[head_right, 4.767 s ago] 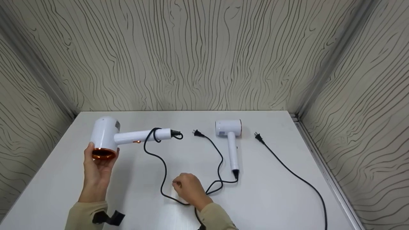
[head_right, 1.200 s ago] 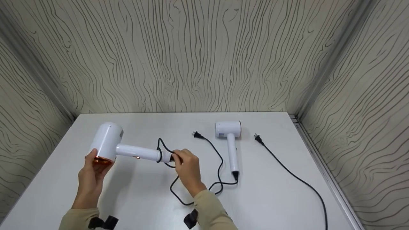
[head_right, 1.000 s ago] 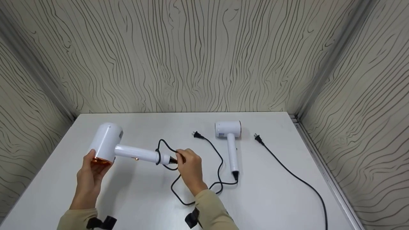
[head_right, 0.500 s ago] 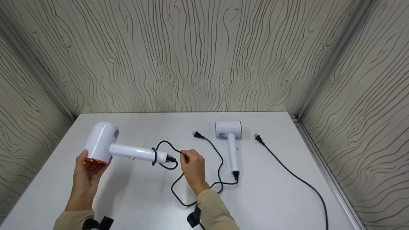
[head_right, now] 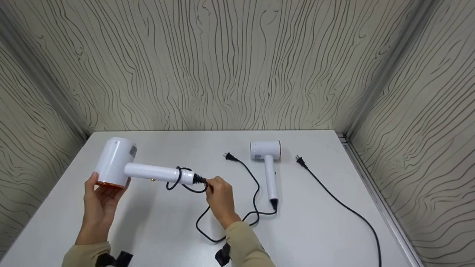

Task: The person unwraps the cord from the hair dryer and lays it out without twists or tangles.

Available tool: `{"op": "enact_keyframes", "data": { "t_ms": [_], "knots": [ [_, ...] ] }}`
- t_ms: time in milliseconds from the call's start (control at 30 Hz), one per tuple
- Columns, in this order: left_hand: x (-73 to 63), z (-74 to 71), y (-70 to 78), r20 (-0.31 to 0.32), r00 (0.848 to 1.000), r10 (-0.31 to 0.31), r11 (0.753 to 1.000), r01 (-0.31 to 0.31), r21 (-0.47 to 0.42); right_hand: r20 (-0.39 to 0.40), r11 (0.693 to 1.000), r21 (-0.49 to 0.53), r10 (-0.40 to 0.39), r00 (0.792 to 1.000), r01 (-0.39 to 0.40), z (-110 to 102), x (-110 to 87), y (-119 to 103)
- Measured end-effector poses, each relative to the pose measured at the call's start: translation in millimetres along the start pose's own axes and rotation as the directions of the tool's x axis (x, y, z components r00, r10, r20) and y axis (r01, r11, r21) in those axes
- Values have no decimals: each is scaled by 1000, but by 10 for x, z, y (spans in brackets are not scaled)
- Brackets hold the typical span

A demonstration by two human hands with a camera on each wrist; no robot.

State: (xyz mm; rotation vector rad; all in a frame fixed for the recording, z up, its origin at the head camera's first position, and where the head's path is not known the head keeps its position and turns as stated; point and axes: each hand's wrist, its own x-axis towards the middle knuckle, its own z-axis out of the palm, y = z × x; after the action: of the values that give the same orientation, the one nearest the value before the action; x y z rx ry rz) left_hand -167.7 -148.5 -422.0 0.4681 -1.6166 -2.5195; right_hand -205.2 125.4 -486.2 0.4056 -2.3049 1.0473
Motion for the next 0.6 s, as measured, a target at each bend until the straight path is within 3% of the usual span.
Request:
{"op": "enact_keyframes", "data": {
  "t_ms": [300, 600],
  "knots": [
    [-16, 90, 29, 10, 1000, 16, 998, -15, -55, 102, 999, 27, 35, 994, -38, 54, -75, -55],
    [-12, 150, 58, 6, 999, 35, 995, -35, -90, 203, 999, -32, 22, 979, -16, 133, -137, -83]
  ]
}}
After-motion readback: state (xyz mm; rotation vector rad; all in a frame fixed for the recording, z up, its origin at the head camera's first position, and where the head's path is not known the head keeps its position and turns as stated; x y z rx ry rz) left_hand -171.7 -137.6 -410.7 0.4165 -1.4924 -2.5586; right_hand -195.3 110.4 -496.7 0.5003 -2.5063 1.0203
